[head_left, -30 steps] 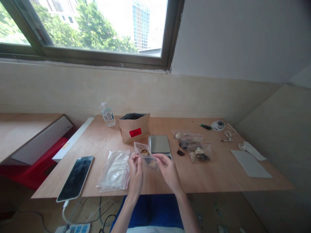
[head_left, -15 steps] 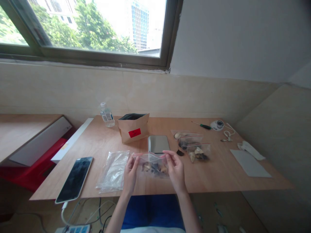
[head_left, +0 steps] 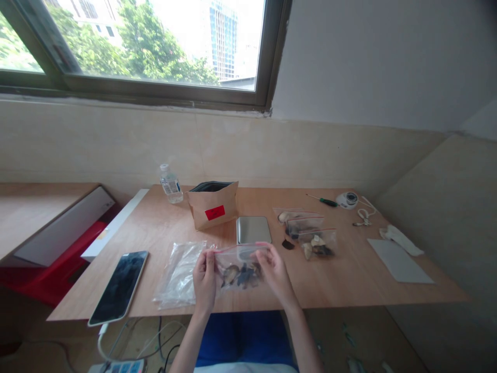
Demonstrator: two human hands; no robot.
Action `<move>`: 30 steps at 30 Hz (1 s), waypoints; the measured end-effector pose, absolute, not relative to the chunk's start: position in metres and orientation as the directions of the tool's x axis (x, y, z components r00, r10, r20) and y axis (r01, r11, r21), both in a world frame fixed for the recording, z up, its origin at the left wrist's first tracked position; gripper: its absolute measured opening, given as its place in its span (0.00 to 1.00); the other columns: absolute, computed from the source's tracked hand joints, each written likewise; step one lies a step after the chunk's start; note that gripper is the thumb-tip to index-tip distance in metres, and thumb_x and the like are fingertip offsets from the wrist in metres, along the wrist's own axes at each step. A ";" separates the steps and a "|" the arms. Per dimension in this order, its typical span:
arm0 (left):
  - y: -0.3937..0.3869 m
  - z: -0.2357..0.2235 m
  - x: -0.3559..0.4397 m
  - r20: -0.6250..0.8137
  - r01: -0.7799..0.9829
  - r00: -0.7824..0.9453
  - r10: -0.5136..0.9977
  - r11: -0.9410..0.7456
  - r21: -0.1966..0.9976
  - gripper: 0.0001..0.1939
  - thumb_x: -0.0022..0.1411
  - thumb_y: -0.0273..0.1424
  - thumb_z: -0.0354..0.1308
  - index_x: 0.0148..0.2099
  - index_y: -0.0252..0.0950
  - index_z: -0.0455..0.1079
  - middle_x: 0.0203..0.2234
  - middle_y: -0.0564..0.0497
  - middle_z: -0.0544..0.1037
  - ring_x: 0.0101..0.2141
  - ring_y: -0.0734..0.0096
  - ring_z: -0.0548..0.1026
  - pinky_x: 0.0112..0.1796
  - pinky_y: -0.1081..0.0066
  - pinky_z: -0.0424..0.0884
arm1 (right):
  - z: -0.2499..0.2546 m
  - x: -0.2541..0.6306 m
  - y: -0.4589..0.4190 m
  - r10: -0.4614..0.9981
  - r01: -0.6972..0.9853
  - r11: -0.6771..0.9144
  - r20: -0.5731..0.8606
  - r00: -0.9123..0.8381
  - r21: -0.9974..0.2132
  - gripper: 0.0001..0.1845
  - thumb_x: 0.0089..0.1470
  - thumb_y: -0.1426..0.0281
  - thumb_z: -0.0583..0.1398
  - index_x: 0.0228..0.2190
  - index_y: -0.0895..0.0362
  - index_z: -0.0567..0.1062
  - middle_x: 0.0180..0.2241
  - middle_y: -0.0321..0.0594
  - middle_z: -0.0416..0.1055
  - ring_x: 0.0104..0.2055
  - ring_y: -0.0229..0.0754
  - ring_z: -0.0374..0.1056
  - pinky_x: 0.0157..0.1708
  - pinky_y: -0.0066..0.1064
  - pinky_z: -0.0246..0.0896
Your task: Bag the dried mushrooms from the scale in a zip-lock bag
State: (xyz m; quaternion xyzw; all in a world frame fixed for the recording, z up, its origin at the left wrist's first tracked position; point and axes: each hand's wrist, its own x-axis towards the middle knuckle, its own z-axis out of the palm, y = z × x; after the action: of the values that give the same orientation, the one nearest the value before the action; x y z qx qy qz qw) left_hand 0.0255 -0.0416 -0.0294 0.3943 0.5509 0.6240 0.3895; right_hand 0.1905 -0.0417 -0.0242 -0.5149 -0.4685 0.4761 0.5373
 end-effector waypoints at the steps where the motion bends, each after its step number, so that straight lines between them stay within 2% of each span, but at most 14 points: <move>1: -0.042 -0.030 0.025 0.069 -0.051 -0.388 0.919 -0.096 0.994 0.23 0.57 0.52 0.52 0.28 0.36 0.66 0.16 0.58 0.60 0.19 0.76 0.58 0.21 0.77 0.56 | -0.025 0.191 -0.041 0.995 -0.021 0.014 0.012 0.102 -1.000 0.21 0.53 0.54 0.57 0.40 0.57 0.70 0.31 0.43 0.76 0.36 0.44 0.73 0.37 0.34 0.66; 4: -0.041 -0.033 0.023 0.090 -0.025 -0.366 0.926 -0.107 0.994 0.22 0.58 0.51 0.51 0.30 0.36 0.68 0.17 0.57 0.61 0.21 0.75 0.60 0.22 0.76 0.59 | -0.021 0.193 -0.039 0.984 0.028 0.050 0.054 0.169 -0.998 0.19 0.54 0.54 0.57 0.34 0.58 0.74 0.29 0.42 0.76 0.33 0.43 0.72 0.37 0.33 0.65; 8: -0.038 -0.038 0.024 0.070 -0.037 -0.243 0.968 -0.082 0.996 0.20 0.57 0.48 0.54 0.35 0.36 0.71 0.22 0.54 0.69 0.25 0.72 0.66 0.27 0.75 0.64 | -0.011 0.199 -0.034 0.960 0.055 0.075 0.087 0.267 -0.996 0.20 0.52 0.54 0.58 0.31 0.58 0.76 0.28 0.42 0.76 0.30 0.42 0.70 0.35 0.32 0.65; 11: -0.037 -0.039 0.026 0.037 -0.049 -0.187 0.982 -0.047 0.998 0.17 0.55 0.45 0.57 0.35 0.35 0.71 0.22 0.53 0.70 0.26 0.70 0.69 0.28 0.74 0.65 | -0.009 0.202 -0.033 0.942 0.057 0.086 0.100 0.320 -0.995 0.19 0.52 0.55 0.59 0.30 0.58 0.77 0.28 0.42 0.76 0.30 0.41 0.69 0.33 0.31 0.65; 14: -0.036 -0.037 0.027 0.059 -0.039 -0.200 0.978 -0.068 0.997 0.15 0.56 0.43 0.58 0.31 0.35 0.71 0.23 0.53 0.72 0.27 0.71 0.70 0.30 0.74 0.64 | -0.013 0.203 -0.035 0.935 0.049 0.082 0.094 0.342 -0.995 0.19 0.52 0.55 0.59 0.31 0.58 0.77 0.28 0.41 0.76 0.29 0.41 0.70 0.32 0.31 0.65; 18: -0.036 -0.036 0.025 0.085 -0.066 -0.224 0.971 -0.103 0.993 0.13 0.58 0.41 0.56 0.34 0.36 0.71 0.22 0.55 0.71 0.25 0.73 0.69 0.31 0.74 0.64 | -0.014 0.202 -0.037 0.951 0.045 0.051 0.062 0.303 -0.998 0.21 0.53 0.53 0.57 0.34 0.58 0.77 0.29 0.43 0.77 0.29 0.43 0.70 0.28 0.30 0.64; 22: -0.036 -0.036 0.022 0.086 -0.065 -0.278 0.957 -0.108 0.992 0.12 0.59 0.40 0.56 0.35 0.35 0.70 0.21 0.55 0.70 0.24 0.74 0.67 0.30 0.75 0.64 | -0.009 0.201 -0.039 0.965 0.055 0.063 0.075 0.250 -0.996 0.21 0.55 0.54 0.55 0.35 0.57 0.77 0.30 0.43 0.77 0.33 0.45 0.72 0.34 0.33 0.66; 30: -0.036 -0.031 0.023 0.075 -0.097 -0.298 0.952 -0.108 0.989 0.12 0.57 0.40 0.58 0.34 0.35 0.70 0.22 0.54 0.70 0.24 0.75 0.67 0.25 0.77 0.65 | -0.011 0.201 -0.040 0.955 0.049 0.087 0.097 0.279 -0.995 0.18 0.54 0.55 0.56 0.31 0.57 0.75 0.27 0.40 0.76 0.30 0.42 0.71 0.33 0.31 0.66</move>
State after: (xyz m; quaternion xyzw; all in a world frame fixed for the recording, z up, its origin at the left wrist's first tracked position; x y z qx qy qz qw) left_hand 0.0226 -0.0363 -0.0310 0.4141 0.5161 0.6184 0.4239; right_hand 0.2009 -0.0403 -0.0111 -0.5511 -0.4554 0.3912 0.5796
